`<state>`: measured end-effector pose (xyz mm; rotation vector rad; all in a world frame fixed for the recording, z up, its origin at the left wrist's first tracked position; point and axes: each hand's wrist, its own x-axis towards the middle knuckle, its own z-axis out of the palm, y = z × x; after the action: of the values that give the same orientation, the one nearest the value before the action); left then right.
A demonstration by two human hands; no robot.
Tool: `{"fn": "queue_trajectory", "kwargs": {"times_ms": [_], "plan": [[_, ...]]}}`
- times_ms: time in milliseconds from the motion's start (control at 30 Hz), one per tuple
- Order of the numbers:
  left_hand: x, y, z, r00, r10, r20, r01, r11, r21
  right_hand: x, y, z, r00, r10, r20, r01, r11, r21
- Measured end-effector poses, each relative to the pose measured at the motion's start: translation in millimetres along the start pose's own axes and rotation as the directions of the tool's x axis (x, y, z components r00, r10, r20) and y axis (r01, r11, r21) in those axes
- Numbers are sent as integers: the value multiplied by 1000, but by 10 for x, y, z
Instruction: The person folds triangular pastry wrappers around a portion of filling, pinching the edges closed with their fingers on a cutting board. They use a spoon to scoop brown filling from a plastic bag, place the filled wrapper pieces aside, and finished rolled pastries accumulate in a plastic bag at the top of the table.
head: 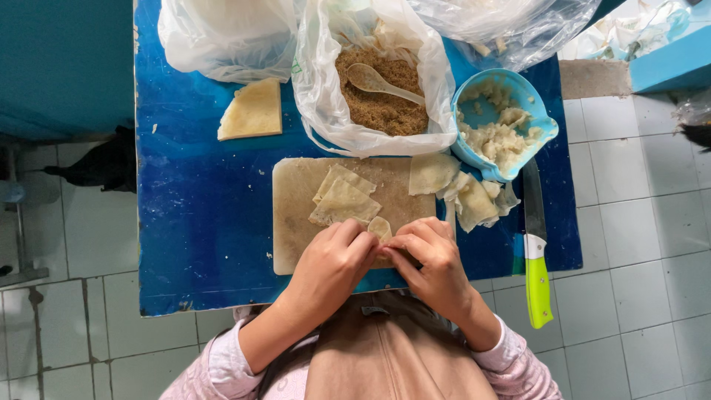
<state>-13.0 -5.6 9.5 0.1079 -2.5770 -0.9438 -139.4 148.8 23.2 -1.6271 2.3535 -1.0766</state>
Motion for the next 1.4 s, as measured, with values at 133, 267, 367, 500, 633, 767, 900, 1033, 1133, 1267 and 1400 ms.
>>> {"fn": "queue_trajectory", "kwargs": {"times_ms": [133, 267, 367, 500, 633, 767, 900, 1033, 1133, 1267, 1400], "plan": [[-20, -2, -18, 1000, 2, -29, -3, 999, -37, 17, -7, -108, 995, -71, 65, 72, 997, -9], [-33, -25, -47, 998, 47, 46, -48, 999, 22, 7, -26, -199, 972, -205, 118, 216, 972, -91], [-65, -25, -73, 996, 72, 59, -75, 996, 47, -31, -57, -109, 970, -238, 47, 243, 950, -198], [-91, -18, -68, 992, 128, 12, -129, 988, 85, -86, -78, 61, 993, -68, -101, 60, 995, -82], [-90, -14, -47, 992, 126, -11, -124, 982, 143, -105, -88, 151, 984, 118, -135, -122, 992, -17], [-51, 47, 19, 998, -67, -15, 67, 997, 43, -65, -51, 147, 983, 166, -83, -163, 986, 44], [-10, 46, 53, 987, -158, -29, 157, 987, -29, -25, -7, 42, 1000, 0, -2, 0, 1000, 22], [-40, 9, 12, 998, -62, 12, 62, 998, 18, -19, -20, -60, 994, -70, 83, 74, 996, -44], [-72, -24, -53, 996, 62, -60, -62, 998, -3, -3, -44, -58, 998, -24, 53, 23, 1000, 5], [-84, -5, -96, 999, 24, -42, -26, 999, -47, 21, -68, -16, 998, 40, 47, -41, 999, 5], [-37, 20, -108, 998, -67, -7, 66, 994, -91, 39, -70, -5, 995, 86, 45, -87, 996, 13]]}}
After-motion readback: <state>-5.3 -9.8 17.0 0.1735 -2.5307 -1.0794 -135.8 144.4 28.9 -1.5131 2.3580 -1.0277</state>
